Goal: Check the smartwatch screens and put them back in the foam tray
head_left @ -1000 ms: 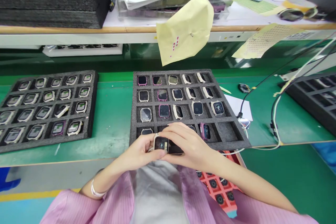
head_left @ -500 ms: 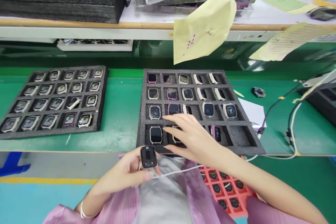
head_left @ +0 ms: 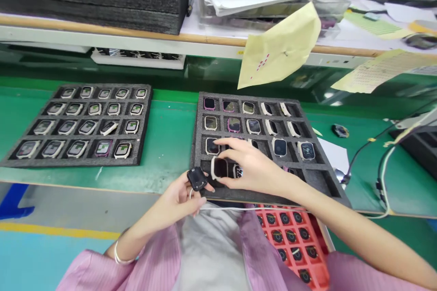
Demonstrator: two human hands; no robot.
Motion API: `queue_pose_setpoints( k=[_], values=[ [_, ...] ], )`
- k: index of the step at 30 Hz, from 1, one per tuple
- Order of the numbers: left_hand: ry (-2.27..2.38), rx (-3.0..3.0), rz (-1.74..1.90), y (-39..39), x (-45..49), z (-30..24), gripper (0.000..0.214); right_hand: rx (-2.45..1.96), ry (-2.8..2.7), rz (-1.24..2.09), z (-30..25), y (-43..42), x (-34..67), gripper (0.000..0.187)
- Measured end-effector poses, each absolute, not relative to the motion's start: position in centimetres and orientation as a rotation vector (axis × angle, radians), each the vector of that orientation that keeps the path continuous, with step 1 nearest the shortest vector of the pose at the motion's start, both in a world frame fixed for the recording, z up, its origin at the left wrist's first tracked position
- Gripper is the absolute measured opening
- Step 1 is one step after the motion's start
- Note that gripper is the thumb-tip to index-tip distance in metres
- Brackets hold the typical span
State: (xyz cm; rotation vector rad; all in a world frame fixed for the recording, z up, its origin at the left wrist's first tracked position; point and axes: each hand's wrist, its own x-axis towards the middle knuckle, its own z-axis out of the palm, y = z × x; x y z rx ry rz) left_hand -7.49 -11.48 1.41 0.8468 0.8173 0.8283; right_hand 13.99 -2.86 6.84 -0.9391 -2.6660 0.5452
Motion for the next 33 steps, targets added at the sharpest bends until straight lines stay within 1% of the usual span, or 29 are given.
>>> queue_pose_setpoints(
  k=[3, 5, 10, 13, 20, 27, 33],
  values=[
    [0.733, 0.833, 0.750, -10.4, -6.9, 1.8, 0.043, -0.913, -2.556, 0.618, 8.0, -3.6, 14.5, 0.029],
    [0.684, 0.840, 0.716, -9.8, -6.5, 2.1, 0.047, -0.837, -2.608, 0.561, 8.4, -4.4, 14.1, 0.028],
    [0.742, 0.933, 0.695, -9.3, -5.6, 2.6, 0.032, -0.744, -2.741, 0.386, 8.2, -5.5, 13.0, 0.025],
    [0.812, 0.959, 0.745, -9.0, -5.2, 2.5, 0.030, -0.722, -2.746, 0.346, 8.0, -5.3, 12.9, 0.024],
    [0.760, 0.914, 0.855, -8.9, -4.9, 1.9, 0.027, -0.750, -2.610, 0.427, 7.0, -5.6, 13.1, 0.025],
    [0.833, 0.925, 0.807, -9.3, -5.2, 2.0, 0.034, -0.720, -2.558, 0.520, 5.8, -5.8, 13.3, 0.026],
    [0.833, 0.912, 0.796, -9.1, -5.1, 2.2, 0.034, -0.719, -2.531, 0.558, 5.6, -5.7, 13.3, 0.024]
  ],
)
